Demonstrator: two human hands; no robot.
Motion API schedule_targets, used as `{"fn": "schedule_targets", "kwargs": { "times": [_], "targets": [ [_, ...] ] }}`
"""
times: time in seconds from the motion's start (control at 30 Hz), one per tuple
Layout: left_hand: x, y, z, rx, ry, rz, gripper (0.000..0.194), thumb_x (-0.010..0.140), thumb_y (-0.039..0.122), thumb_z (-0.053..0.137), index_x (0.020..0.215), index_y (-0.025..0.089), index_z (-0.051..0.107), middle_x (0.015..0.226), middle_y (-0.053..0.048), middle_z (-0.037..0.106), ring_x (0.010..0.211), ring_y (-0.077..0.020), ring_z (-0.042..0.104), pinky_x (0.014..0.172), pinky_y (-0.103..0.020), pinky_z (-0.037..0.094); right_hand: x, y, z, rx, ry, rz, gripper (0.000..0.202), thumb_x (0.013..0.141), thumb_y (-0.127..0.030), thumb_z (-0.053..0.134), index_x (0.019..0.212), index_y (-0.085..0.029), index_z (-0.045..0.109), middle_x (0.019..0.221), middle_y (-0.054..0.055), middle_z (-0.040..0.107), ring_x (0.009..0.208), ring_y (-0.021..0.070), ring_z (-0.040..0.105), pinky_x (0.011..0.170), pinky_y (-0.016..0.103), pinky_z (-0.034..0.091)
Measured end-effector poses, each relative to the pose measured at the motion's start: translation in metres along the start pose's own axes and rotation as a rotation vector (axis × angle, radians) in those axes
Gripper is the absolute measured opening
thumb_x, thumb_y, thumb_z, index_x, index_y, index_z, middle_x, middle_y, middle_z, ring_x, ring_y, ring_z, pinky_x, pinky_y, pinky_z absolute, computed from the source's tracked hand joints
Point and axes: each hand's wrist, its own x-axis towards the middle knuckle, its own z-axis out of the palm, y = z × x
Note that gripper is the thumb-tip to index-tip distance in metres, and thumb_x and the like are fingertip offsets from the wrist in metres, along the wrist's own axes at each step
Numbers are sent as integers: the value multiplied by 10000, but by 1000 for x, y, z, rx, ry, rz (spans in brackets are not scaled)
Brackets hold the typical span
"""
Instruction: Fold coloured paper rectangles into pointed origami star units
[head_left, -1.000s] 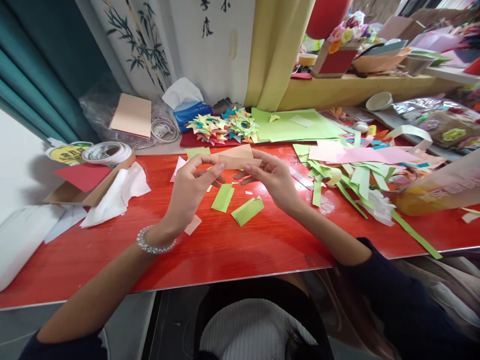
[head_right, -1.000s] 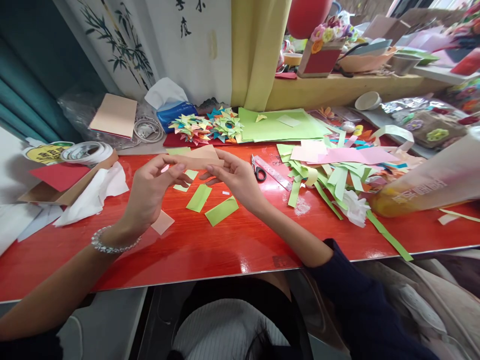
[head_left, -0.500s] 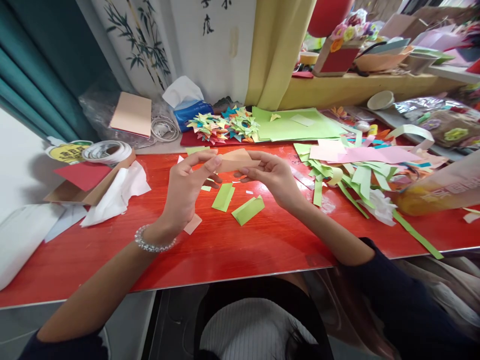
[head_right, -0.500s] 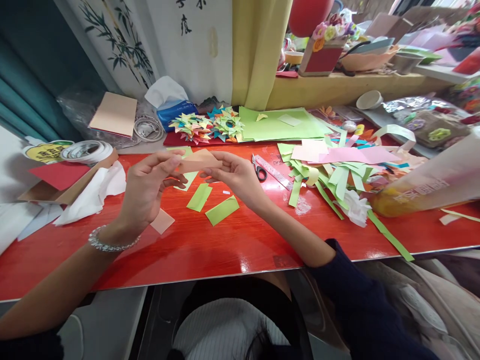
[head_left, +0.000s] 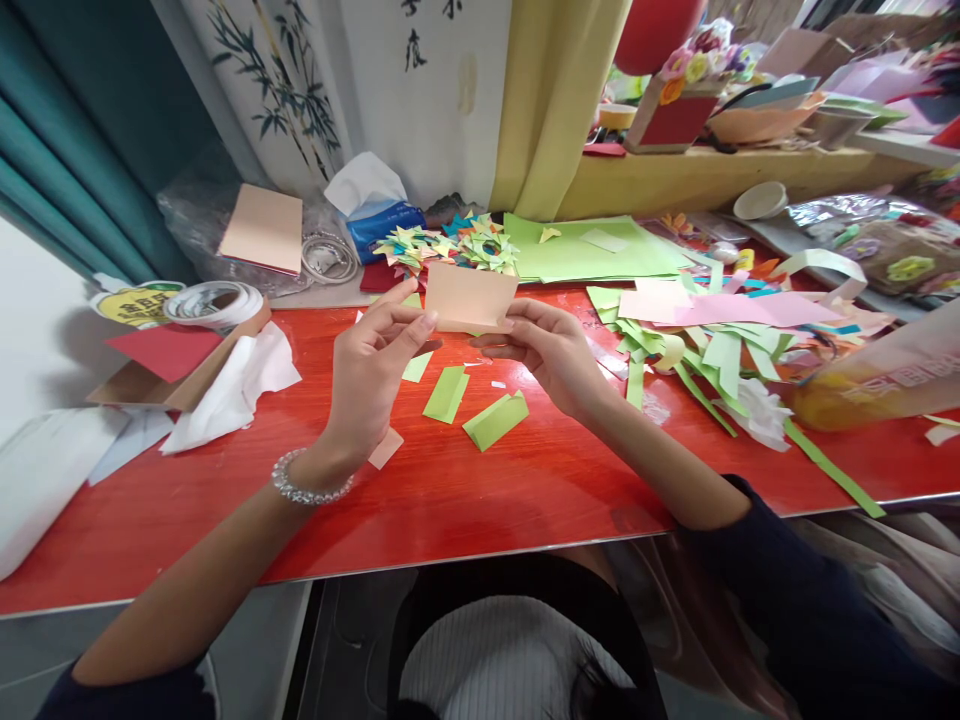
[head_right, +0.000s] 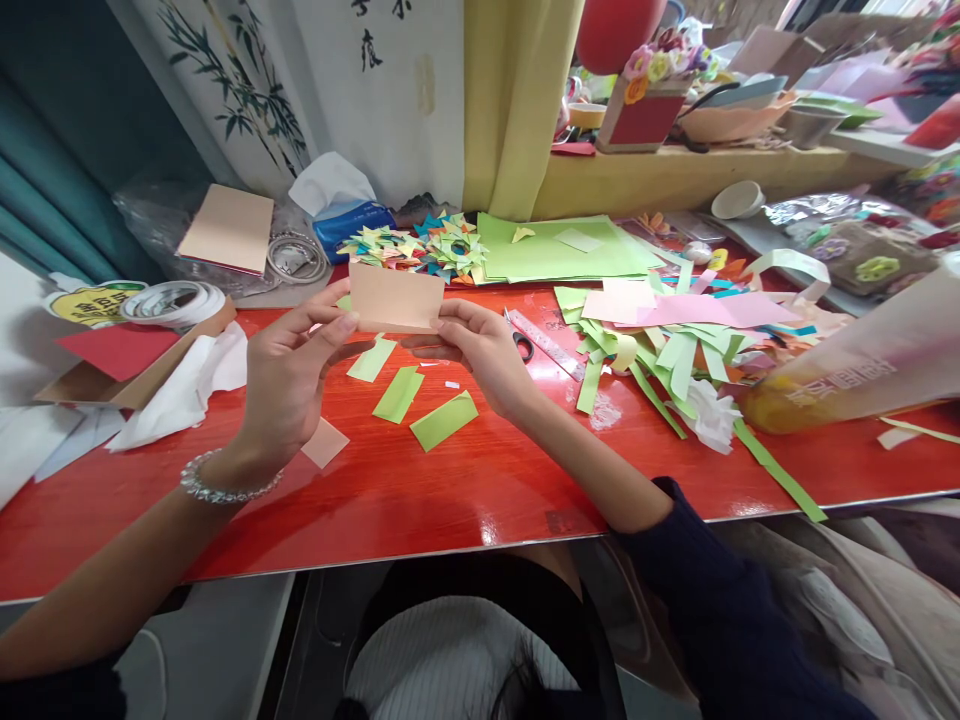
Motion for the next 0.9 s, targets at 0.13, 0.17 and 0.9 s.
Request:
{"fn": "schedule_targets", "kwargs": {
  "times": [0.13,0.17,0.9],
  "targets": [
    [1,-2,0,16,51,16,159,795,379,659,767,222,666,889,-14,669,785,-139,639,686,-276,587,0,-1,1,-16,-69,27,261,855,-237,557,1084,-146,643,1012,63,692,858,155,696,863,315,551],
    [1,-2,0,38,68,23,159,792,382,662,757,227,667,792,2,646,723,-126,622,653,-263,581,0,-1,2,-12,-77,24,297,865,-251,545,1131,-146,628,1032,69,689,863,159,694,858,321,554],
    [-2,-8,3,56,-22,31,407,778,392,684,1143,232,599,936,-37,673,842,-173,654,615,-255,579,-6,1,11,-72,23,-64,273,824,-430,642,913,-173,610,917,48,694,851,169,695,767,286,574]
  ]
}}
